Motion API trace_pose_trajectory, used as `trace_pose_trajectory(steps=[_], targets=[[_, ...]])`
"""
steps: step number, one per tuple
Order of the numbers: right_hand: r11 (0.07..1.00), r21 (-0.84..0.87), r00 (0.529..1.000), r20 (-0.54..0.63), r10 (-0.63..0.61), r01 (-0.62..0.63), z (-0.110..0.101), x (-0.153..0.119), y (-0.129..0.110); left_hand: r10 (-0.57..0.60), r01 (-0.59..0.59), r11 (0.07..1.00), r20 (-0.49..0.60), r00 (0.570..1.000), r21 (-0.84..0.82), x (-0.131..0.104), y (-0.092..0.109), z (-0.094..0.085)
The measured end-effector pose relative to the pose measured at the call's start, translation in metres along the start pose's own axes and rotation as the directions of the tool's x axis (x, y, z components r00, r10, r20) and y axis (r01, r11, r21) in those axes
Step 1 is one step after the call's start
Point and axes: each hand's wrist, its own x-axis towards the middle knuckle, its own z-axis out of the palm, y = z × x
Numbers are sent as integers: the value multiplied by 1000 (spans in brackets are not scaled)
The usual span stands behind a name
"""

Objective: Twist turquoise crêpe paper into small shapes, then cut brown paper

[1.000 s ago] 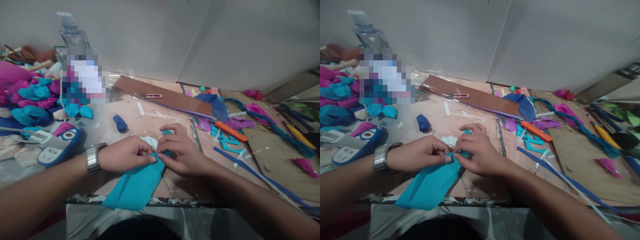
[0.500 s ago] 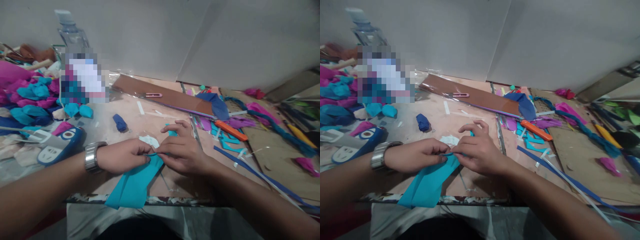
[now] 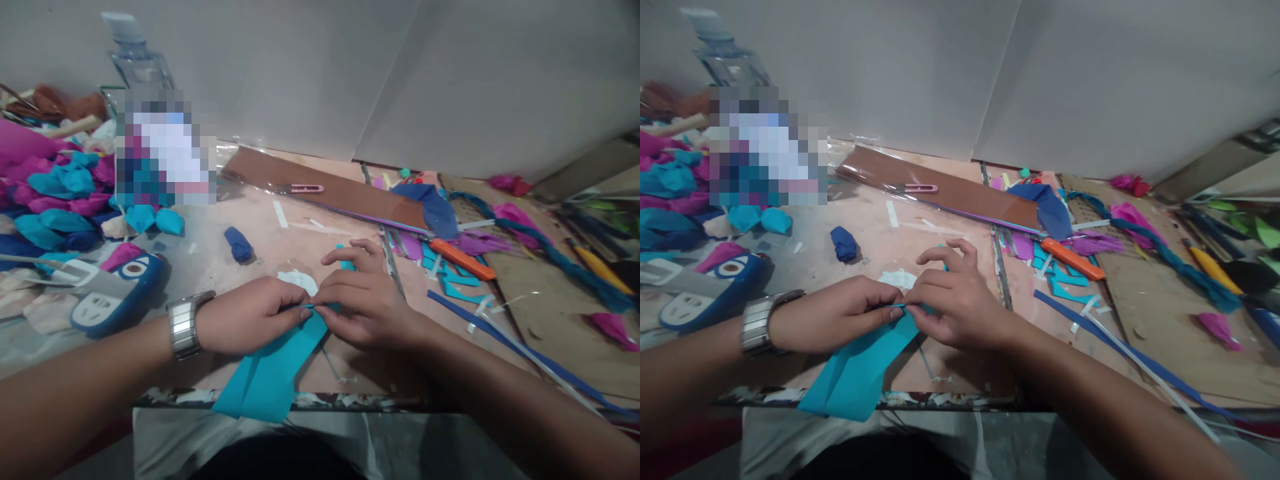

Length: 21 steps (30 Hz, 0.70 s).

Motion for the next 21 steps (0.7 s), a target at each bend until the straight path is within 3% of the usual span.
trace_pose_trajectory(steps=[7, 16, 21], targets=[[1000, -13, 1000, -10, 6, -7, 3, 0, 1, -28, 28, 999, 6, 1000, 26, 0, -1, 2], [997, -10, 996, -54, -77, 76, 3, -1, 4, -55, 107, 944, 172, 984, -313, 0, -6, -5], [993, -29, 993, -46, -113, 112, 1, -1, 6, -88, 141, 906, 148, 985, -400, 0, -9, -4]])
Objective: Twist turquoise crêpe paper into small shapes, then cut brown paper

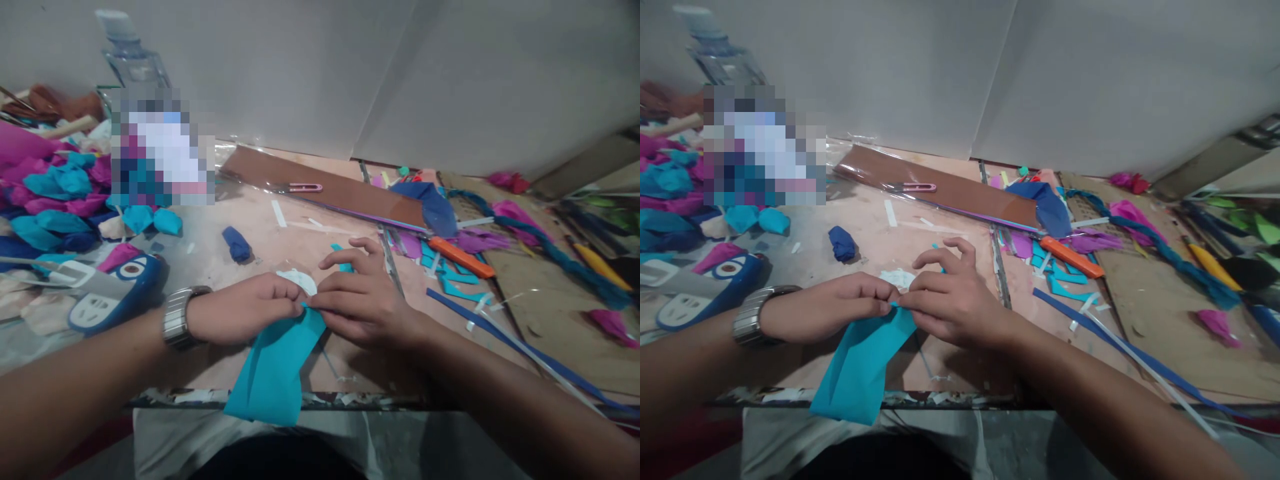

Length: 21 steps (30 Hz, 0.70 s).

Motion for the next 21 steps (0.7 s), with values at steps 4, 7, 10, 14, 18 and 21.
trace_pose_trajectory(steps=[4, 7, 10, 14, 18, 21], targets=[[999, 4, 999, 2, 40, -40, -1, 2, -1, 14, -12, 999, -46, 999, 52, 1, -2, 1], [994, 20, 994, -8, 111, -111, 0, 3, -2, 36, -27, 992, -73, 997, 122, 1, -1, 0], [989, 20, 989, 16, 145, -145, 1, 3, -3, 50, -25, 980, -125, 991, 197, 1, 2, 2], [988, 30, 988, 32, 152, -153, 1, 2, -3, 82, -37, 960, -153, 985, 278, 1, 3, 5], [988, 33, 988, 23, 152, -153, 1, 1, -4, 99, -44, 944, -153, 983, 327, 1, 1, 4], [989, 29, 989, 14, 148, -148, 1, 2, -4, 103, -50, 939, -140, 985, 341, 1, 1, 2]])
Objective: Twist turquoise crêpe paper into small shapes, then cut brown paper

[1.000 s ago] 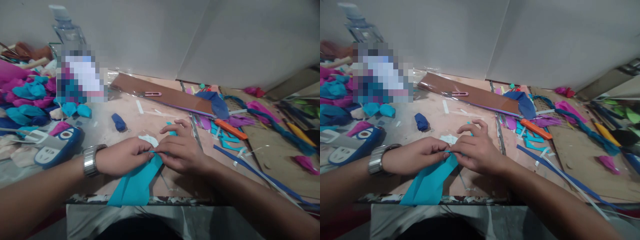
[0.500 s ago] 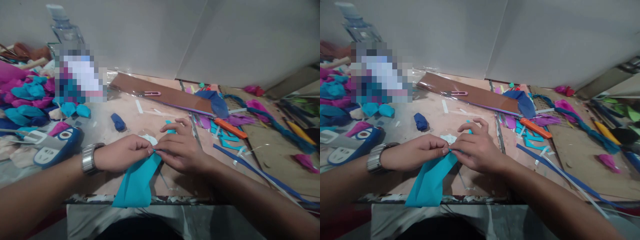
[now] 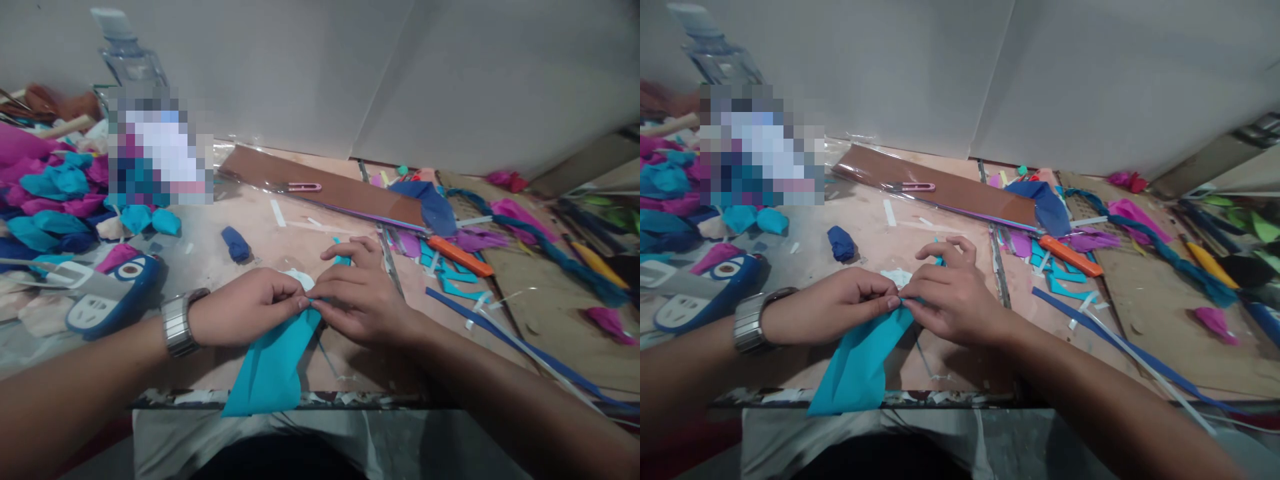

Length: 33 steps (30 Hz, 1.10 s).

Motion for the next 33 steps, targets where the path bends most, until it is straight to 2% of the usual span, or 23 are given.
trace_pose_trajectory(steps=[7, 13, 22, 27, 33], targets=[[1000, -2, 1000, -6, -27, 27, -1, 3, -1, 34, -30, 996, -42, 999, 89, -1, 4, 1], [1000, 27, 997, 74, -6, 4, -3, 3, -2, 54, -26, 964, -96, 994, 265, -6, 14, 3], [979, 149, 970, 221, 105, -140, -4, 6, -9, 123, -76, 880, -71, 990, 470, -9, 13, 13], [959, 190, 957, 244, 160, -208, -4, 5, -8, 140, -70, 869, -108, 984, 491, -7, 10, 11], [958, 210, 971, 178, 161, -197, -5, 3, -5, 111, -67, 930, -104, 988, 361, -6, 10, 1]])
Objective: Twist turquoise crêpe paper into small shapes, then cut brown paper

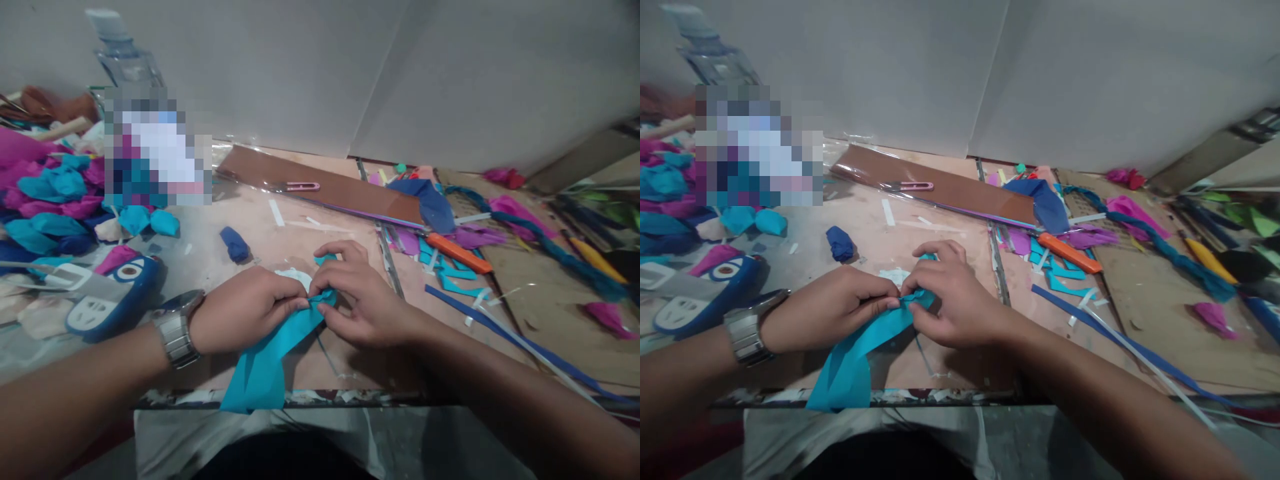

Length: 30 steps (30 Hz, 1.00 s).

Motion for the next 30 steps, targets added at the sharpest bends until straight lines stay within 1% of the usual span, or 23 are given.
trace_pose_trajectory(steps=[5, 11, 17, 22, 24, 26, 30], targets=[[999, -26, 999, -35, -36, 35, 2, 2, 0, 16, -15, 997, 19, 1000, -80, 3, 0, 3], [999, -46, 998, -49, -28, 26, 3, 3, -1, -11, 11, 998, -3, 1000, -65, 2, 2, 3], [999, -31, 999, -44, -17, 15, 1, 3, -2, 2, -4, 998, -35, 999, -69, 0, 4, 1], [998, -47, 998, -53, -32, 29, 3, 3, -2, 11, -16, 995, -52, 999, -94, -1, 5, 3], [998, -55, 998, -54, -36, 33, 4, 3, -2, 3, -7, 995, -35, 999, -98, -1, 5, 3], [998, -56, 998, -52, -34, 32, 3, 3, -1, -18, 18, 993, 6, 1000, -118, 0, 5, 3], [998, -57, 998, -54, -17, 14, 0, 3, 1, -68, 83, 969, 74, 995, -232, 1, 1, 0]])
